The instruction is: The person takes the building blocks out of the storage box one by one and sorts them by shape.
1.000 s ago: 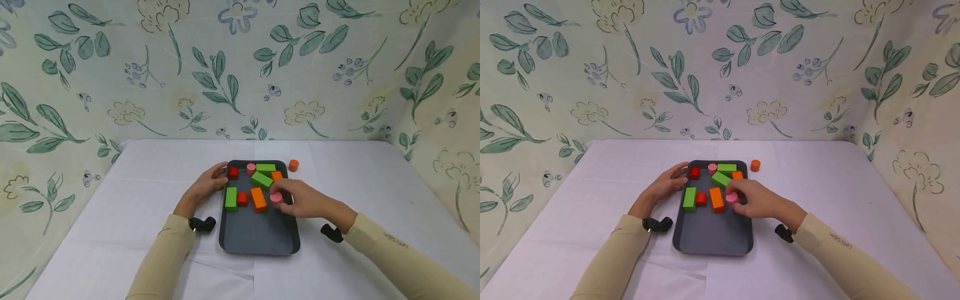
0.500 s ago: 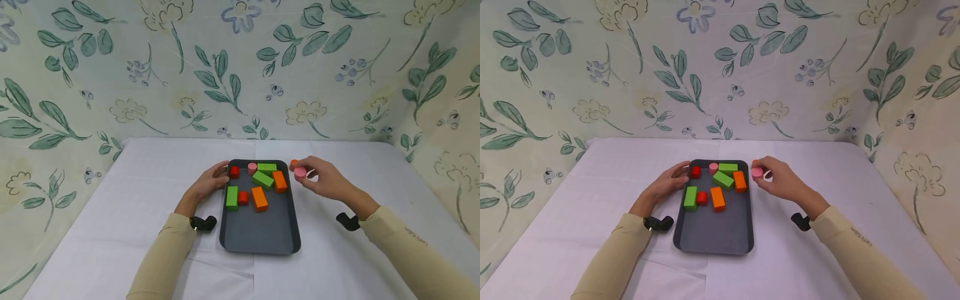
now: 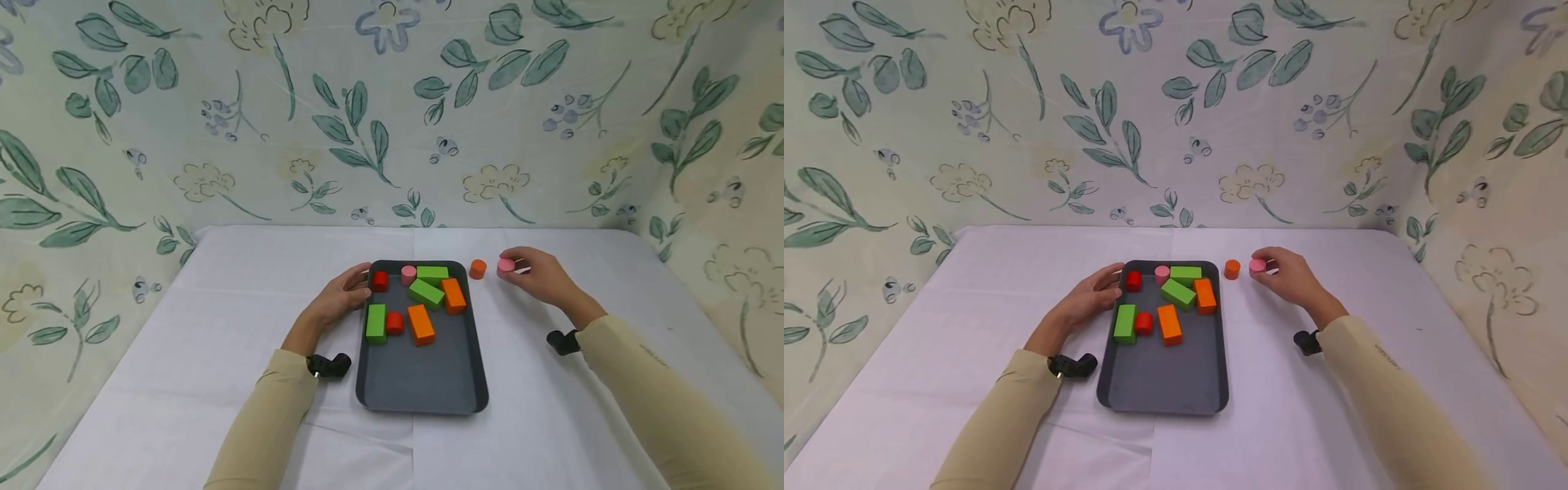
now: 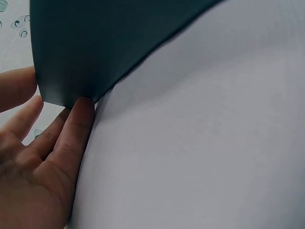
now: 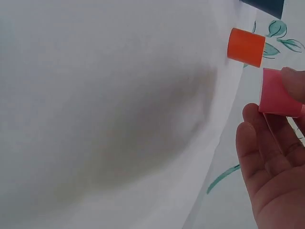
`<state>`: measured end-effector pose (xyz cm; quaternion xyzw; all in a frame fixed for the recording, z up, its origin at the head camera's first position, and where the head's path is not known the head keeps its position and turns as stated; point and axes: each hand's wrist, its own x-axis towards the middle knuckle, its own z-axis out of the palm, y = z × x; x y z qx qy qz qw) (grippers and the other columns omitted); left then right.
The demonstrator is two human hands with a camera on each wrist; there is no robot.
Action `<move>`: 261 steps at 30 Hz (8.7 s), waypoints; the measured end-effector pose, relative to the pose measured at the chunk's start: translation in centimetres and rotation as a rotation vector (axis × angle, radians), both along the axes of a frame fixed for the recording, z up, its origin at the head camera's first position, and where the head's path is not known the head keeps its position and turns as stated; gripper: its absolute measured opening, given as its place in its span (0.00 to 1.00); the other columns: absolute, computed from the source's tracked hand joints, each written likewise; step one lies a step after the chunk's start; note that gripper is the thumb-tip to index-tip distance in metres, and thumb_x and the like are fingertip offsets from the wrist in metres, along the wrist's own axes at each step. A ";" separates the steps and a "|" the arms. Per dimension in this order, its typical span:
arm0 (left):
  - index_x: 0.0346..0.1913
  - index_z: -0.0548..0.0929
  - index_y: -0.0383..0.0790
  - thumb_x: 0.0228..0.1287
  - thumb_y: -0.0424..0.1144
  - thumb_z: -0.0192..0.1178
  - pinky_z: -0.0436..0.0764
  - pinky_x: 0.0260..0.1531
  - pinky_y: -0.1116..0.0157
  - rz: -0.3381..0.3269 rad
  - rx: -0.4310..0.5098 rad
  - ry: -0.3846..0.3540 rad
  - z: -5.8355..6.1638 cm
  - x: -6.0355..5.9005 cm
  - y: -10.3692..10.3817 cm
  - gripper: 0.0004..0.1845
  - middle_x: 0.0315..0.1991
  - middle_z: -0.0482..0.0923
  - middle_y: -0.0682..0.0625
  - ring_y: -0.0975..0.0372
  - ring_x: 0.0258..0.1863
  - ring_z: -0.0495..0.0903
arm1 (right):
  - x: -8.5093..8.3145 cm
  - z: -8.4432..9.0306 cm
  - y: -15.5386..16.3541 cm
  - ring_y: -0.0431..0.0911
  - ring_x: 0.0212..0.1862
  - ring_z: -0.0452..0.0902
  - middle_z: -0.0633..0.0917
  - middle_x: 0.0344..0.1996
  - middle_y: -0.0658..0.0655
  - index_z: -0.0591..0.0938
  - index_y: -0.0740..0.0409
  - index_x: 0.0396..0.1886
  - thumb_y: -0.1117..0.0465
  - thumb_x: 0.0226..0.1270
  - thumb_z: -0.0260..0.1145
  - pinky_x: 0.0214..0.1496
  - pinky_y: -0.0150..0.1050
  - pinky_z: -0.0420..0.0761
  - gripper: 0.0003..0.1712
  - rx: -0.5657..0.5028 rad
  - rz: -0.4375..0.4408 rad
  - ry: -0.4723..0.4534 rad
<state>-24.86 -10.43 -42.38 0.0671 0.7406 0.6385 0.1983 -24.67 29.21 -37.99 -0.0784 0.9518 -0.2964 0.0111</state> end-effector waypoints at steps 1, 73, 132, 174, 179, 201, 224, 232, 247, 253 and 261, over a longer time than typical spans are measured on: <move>0.76 0.60 0.55 0.70 0.33 0.55 0.68 0.71 0.48 0.000 0.003 0.000 0.0 0.0 0.0 0.35 0.79 0.55 0.45 0.50 0.77 0.60 | -0.3 -0.2 0.0 0.62 0.60 0.76 0.79 0.59 0.66 0.74 0.62 0.64 0.61 0.69 0.65 0.63 0.58 0.78 0.26 -0.006 -0.014 -0.015; 0.76 0.61 0.55 0.70 0.33 0.55 0.67 0.72 0.47 -0.015 0.015 0.003 -0.2 -0.3 -0.2 0.34 0.79 0.55 0.45 0.51 0.76 0.61 | -2.1 3.8 -4.9 0.60 0.62 0.70 0.78 0.61 0.64 0.77 0.62 0.61 0.64 0.69 0.61 0.66 0.59 0.75 0.22 0.032 0.071 0.101; 0.76 0.61 0.54 0.70 0.32 0.55 0.68 0.72 0.49 -0.009 0.037 -0.005 0.1 0.0 -0.1 0.34 0.78 0.57 0.45 0.51 0.77 0.61 | 3.4 1.7 -16.6 0.45 0.52 0.77 0.84 0.52 0.52 0.81 0.54 0.55 0.63 0.67 0.66 0.64 0.44 0.79 0.16 0.175 0.706 0.039; 0.77 0.60 0.54 0.70 0.32 0.56 0.68 0.72 0.49 -0.018 0.034 0.000 -0.2 -0.3 -0.1 0.35 0.79 0.56 0.46 0.51 0.76 0.62 | 2.4 5.4 -5.5 0.56 0.50 0.82 0.84 0.52 0.62 0.78 0.56 0.59 0.64 0.66 0.68 0.54 0.54 0.85 0.22 -0.011 0.181 0.144; 0.77 0.60 0.54 0.70 0.32 0.56 0.68 0.72 0.49 -0.018 0.035 -0.004 -0.2 -0.2 -0.1 0.35 0.79 0.56 0.46 0.51 0.76 0.61 | 1.7 5.2 -3.1 0.59 0.53 0.79 0.82 0.54 0.65 0.77 0.59 0.61 0.64 0.67 0.67 0.57 0.57 0.82 0.23 -0.002 0.098 0.154; 0.77 0.60 0.53 0.70 0.31 0.55 0.65 0.73 0.49 -0.027 0.057 -0.026 0.2 -0.2 -0.2 0.35 0.79 0.54 0.45 0.52 0.77 0.59 | -4.7 -3.1 5.6 0.61 0.59 0.71 0.76 0.60 0.65 0.72 0.57 0.65 0.57 0.68 0.66 0.49 0.47 0.85 0.28 -0.052 -0.265 -0.059; 0.76 0.60 0.54 0.70 0.31 0.56 0.66 0.73 0.49 -0.004 0.052 -0.037 0.2 -0.1 -0.2 0.35 0.79 0.55 0.46 0.52 0.77 0.60 | -2.7 -1.9 2.0 0.64 0.63 0.67 0.72 0.64 0.70 0.71 0.62 0.66 0.62 0.70 0.62 0.68 0.60 0.73 0.26 -0.075 -0.140 -0.249; 0.76 0.60 0.55 0.70 0.32 0.56 0.66 0.73 0.49 -0.009 0.052 -0.023 0.0 -0.2 -0.1 0.35 0.79 0.55 0.45 0.52 0.77 0.60 | -2.7 -1.8 1.6 0.63 0.64 0.65 0.72 0.65 0.69 0.70 0.62 0.68 0.63 0.71 0.60 0.72 0.62 0.68 0.27 -0.064 -0.115 -0.262; 0.77 0.60 0.54 0.70 0.32 0.55 0.65 0.73 0.48 -0.022 0.047 -0.014 0.0 0.0 -0.1 0.35 0.79 0.54 0.45 0.51 0.78 0.59 | -2.8 -1.7 2.2 0.66 0.67 0.65 0.70 0.67 0.70 0.65 0.58 0.71 0.59 0.70 0.60 0.69 0.63 0.71 0.31 -0.052 -0.111 -0.253; 0.77 0.60 0.54 0.70 0.32 0.55 0.66 0.73 0.49 -0.018 0.060 -0.024 0.1 0.0 -0.2 0.35 0.79 0.55 0.45 0.52 0.77 0.59 | -5.0 -2.7 4.0 0.63 0.63 0.69 0.75 0.63 0.66 0.70 0.56 0.68 0.58 0.70 0.59 0.59 0.60 0.79 0.27 -0.037 -0.129 -0.123; 0.76 0.60 0.54 0.71 0.32 0.55 0.67 0.72 0.50 -0.020 0.044 -0.023 -0.1 0.0 -0.2 0.34 0.79 0.55 0.46 0.52 0.77 0.59 | -2.5 2.9 -1.1 0.60 0.61 0.70 0.78 0.59 0.64 0.77 0.59 0.61 0.59 0.72 0.59 0.57 0.62 0.79 0.20 -0.018 -0.074 0.134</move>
